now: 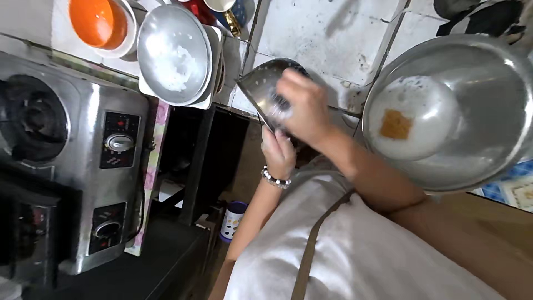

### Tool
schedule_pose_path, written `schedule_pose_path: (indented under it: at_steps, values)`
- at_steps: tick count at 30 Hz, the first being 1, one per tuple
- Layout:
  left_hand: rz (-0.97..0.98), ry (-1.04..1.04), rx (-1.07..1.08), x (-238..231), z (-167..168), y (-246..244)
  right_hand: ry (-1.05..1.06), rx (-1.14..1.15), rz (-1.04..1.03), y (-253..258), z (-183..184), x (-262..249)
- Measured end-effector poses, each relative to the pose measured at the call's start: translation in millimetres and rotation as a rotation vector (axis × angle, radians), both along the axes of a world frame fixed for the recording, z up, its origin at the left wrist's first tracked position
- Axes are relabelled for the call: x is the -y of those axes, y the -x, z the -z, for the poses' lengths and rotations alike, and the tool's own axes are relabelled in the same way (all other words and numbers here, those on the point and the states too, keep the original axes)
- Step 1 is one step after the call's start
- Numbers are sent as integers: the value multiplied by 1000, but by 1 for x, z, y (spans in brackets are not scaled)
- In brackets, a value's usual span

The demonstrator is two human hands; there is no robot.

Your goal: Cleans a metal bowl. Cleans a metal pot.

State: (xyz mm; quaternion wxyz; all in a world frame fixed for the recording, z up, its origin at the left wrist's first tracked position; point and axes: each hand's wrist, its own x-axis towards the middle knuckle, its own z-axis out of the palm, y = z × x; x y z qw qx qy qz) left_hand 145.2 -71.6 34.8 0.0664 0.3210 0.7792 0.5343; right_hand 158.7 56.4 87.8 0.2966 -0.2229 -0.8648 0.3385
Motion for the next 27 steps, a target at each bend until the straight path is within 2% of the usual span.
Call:
schedule_pose_path:
  at_steps: [3,4,7,9,11,13,15,17,21,23,25,27]
  values:
    - [27,124,-26,-2,-8,5,62,103,178,-7,7,-36]
    - [51,122,-12,-3,-10,9,59,72,172,-4,3,-29]
    - [103,74,67,3,-12,17,4,-83,-18,8,0,3]
    - [69,146,60,1,-15,18,55,48,9,6,1,-22]
    - [61,190,26,1,-17,15,107,188,162,0,4,-45]
    - [69,130,12,-1,-14,14,80,111,161,2,-2,-32]
    - [84,26,51,3,-9,12,28,-96,10,4,-1,4]
    - [65,36,76,4,-8,11,51,-132,-14,0,8,-1]
    - [68,169,51,5,-14,8,228,207,314,-26,29,-68]
    - [85,250,62,3,-23,10,342,125,414,-33,39,-78]
    - [95,331,105,4,-36,14,429,10,408,-34,40,-74]
    - [107,380,138,2,-44,22,525,2,358,-33,41,-74]
